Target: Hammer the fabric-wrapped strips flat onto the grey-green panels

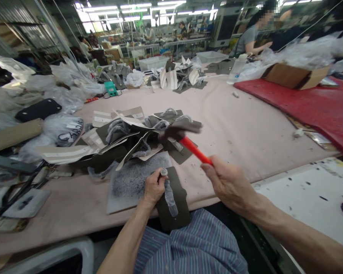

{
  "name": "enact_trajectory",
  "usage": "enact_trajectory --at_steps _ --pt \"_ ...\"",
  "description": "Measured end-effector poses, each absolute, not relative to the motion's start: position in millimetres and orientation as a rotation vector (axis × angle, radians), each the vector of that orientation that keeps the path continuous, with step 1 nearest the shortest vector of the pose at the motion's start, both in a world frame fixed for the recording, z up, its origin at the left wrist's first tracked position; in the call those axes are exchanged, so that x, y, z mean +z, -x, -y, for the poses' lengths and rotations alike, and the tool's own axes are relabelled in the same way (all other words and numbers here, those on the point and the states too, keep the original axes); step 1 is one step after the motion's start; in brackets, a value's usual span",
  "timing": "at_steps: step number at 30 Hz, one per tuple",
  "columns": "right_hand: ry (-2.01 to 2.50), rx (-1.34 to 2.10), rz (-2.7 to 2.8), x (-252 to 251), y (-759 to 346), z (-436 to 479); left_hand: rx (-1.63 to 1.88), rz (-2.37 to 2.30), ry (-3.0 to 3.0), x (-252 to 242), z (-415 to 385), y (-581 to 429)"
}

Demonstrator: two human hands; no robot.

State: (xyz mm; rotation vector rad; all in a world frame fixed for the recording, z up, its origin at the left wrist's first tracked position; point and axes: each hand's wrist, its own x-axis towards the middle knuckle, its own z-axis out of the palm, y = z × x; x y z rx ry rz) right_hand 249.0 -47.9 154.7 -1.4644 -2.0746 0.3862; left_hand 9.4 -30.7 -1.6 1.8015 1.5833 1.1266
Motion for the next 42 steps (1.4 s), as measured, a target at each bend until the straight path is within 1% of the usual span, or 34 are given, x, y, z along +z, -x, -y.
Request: enact_trajectory --at_steps 2,3,7,9,11,13,18,23,25,28,30,32,33,35,36,39,42 --pt "1.450 0.368 1.907 152.7 -246.1 50.8 1.121 -1.590 -1.799 0.2 30.9 -9.9" --pt "1.466 0.387 1.924 147.3 -245.5 52.4 1.119 -1.590 -1.792 0.9 30.9 -10.0" --pt "1.629 0.611 2.343 123.5 -251.6 52.7 1.092 -1.564 -1.775 2.0 30.8 -9.9" --pt "1.676 0.602 2.346 123.0 -254.5 50.1 1.091 -1.564 -1.780 2.0 30.8 -9.9" --pt "1.637 0.506 2.212 127.3 -253.6 49.0 1.104 -1.574 -1.789 1.9 31.0 -10.1" --pt "1.576 0.479 2.156 129.5 -250.5 50.4 1.114 -1.583 -1.788 1.9 31.2 -10.3" --pt "1.669 0.647 2.420 117.5 -255.6 51.3 1.092 -1.584 -1.767 3.0 31.7 -10.5" --pt "1.798 0.797 2.196 90.5 -286.2 26.3 1.126 -1.559 -1.773 5.9 32.4 -11.0" --pt "1.862 0.847 2.210 73.8 -298.4 12.5 1.127 -1.560 -1.769 6.0 32.2 -10.6" --pt "2.010 0.725 2.288 55.3 -303.5 0.2 1.137 -1.560 -1.758 5.5 31.5 -9.8" --pt "1.971 0.518 2.288 53.0 -291.8 3.9 1.157 -1.557 -1.750 5.8 31.7 -9.8" --pt "1.767 0.438 2.238 56.7 -266.4 18.6 1.174 -1.561 -1.741 6.7 32.5 -10.7" --pt "1.638 0.476 2.219 58.7 -249.6 29.2 1.178 -1.567 -1.735 7.2 33.0 -11.5" --pt "1.400 0.742 2.250 59.2 -212.7 53.0 1.178 -1.572 -1.715 7.7 33.1 -13.5" --pt "1.339 0.822 2.317 57.0 -194.9 64.4 1.182 -1.573 -1.688 7.6 32.4 -14.4" --pt "1.448 0.781 2.452 43.5 -156.3 87.8 1.321 -1.616 -1.385 6.9 26.2 -14.6" --pt "1.543 0.797 2.381 32.2 -148.5 90.0 1.503 -1.663 -1.035 8.0 18.8 -7.7"
